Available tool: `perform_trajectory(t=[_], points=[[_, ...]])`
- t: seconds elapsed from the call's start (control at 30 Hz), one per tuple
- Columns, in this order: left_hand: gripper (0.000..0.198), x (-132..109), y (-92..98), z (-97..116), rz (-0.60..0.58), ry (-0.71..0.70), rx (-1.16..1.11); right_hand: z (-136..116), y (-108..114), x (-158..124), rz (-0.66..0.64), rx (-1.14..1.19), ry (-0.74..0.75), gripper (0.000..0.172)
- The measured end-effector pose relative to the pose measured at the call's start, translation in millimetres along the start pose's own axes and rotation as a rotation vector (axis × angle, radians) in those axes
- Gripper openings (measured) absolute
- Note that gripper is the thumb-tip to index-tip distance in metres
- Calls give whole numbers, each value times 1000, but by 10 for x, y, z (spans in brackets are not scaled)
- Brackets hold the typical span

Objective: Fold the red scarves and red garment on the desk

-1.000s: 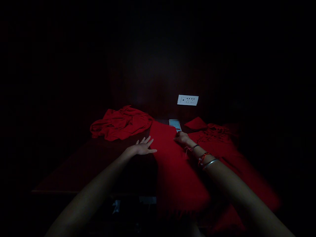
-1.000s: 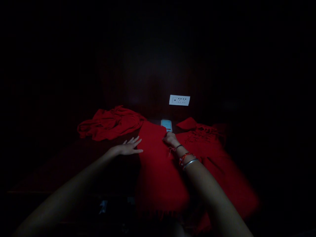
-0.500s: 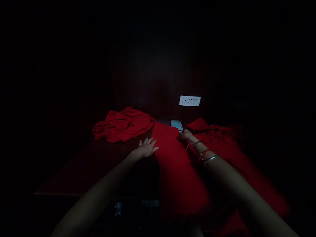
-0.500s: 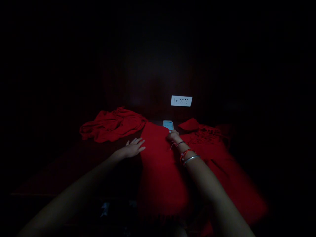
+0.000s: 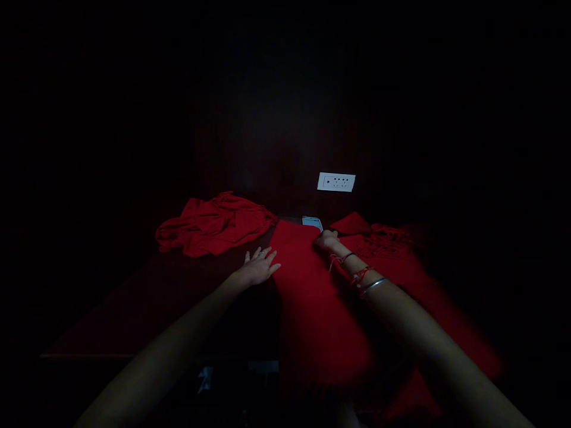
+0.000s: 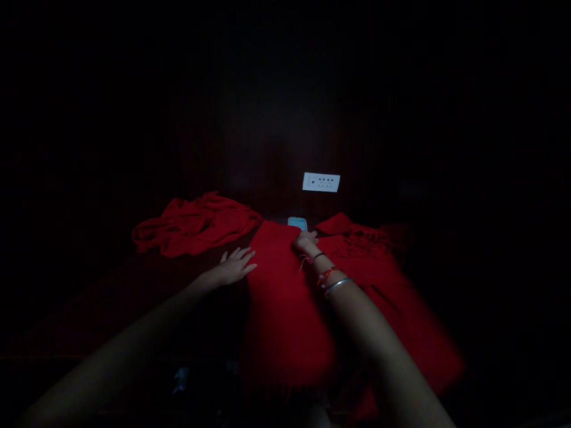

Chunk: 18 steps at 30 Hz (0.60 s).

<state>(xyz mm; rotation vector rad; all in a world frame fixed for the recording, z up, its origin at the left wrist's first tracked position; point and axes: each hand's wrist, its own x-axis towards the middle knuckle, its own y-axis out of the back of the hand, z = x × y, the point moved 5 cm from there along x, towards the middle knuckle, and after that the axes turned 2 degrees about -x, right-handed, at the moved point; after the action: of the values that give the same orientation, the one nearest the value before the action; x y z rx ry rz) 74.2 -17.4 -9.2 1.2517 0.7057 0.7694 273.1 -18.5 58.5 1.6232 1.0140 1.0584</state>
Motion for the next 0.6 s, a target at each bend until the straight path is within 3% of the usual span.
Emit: perform_trajectory(t=[0.1,0.23,0.37,0.47,0.6], points=[[64,-21,18,38,37,3,-19,32,148,-129,39,-4,-58,30],[74,-35,15,103,89,39,-63,3,514,-240,180,53,1,27],[75,-10,-38,147,69,27,-110,78,894,-222,172,124,-46,17],[73,23,-72,118,77,20,-129,214,1239,-172,197,188,-115,15],[69,56,-97,65,123,16,-143,422,1860,-122,312,283,-168,14]])
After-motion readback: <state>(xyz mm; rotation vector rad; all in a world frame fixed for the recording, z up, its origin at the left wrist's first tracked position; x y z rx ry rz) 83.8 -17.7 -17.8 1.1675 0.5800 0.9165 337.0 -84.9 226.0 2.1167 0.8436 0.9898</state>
